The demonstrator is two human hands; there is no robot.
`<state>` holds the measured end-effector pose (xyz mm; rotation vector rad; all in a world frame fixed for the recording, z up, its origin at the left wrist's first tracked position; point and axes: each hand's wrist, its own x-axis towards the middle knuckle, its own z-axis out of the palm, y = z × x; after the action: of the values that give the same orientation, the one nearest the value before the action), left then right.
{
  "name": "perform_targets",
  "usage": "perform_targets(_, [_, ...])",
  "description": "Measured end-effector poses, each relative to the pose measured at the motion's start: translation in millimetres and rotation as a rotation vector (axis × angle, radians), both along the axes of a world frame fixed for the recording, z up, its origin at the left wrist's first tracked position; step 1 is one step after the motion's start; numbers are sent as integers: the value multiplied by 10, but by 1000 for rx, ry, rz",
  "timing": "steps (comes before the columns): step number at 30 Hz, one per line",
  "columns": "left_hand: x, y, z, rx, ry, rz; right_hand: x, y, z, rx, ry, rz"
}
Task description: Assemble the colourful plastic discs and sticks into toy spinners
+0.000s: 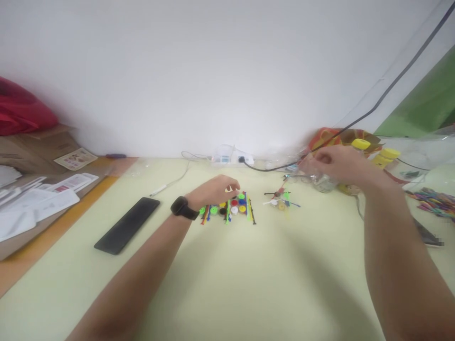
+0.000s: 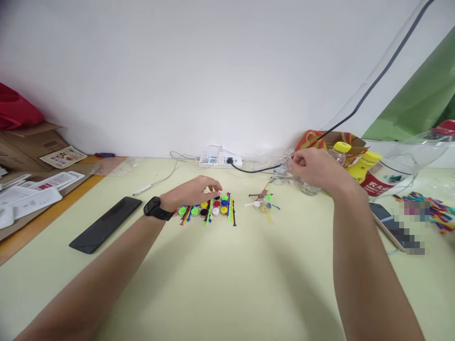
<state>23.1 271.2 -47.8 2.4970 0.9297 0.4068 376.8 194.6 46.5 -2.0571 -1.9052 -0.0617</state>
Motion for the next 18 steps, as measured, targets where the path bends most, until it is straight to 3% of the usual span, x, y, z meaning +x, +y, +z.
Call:
perform_targets(5, [3,-11,-4,-1,14,8,182,41,156,222,206,-142])
perform_targets(10, [2,-32,33,-6,15,10,189,313,110,443,687,-300])
perform_targets(14, [-4,-58,73,-20,31,25,244,611,-10,416,1083,-163])
perform_targets(18, [-4,-61,76,-10,43,32,320,812,-158,370,1128,-166])
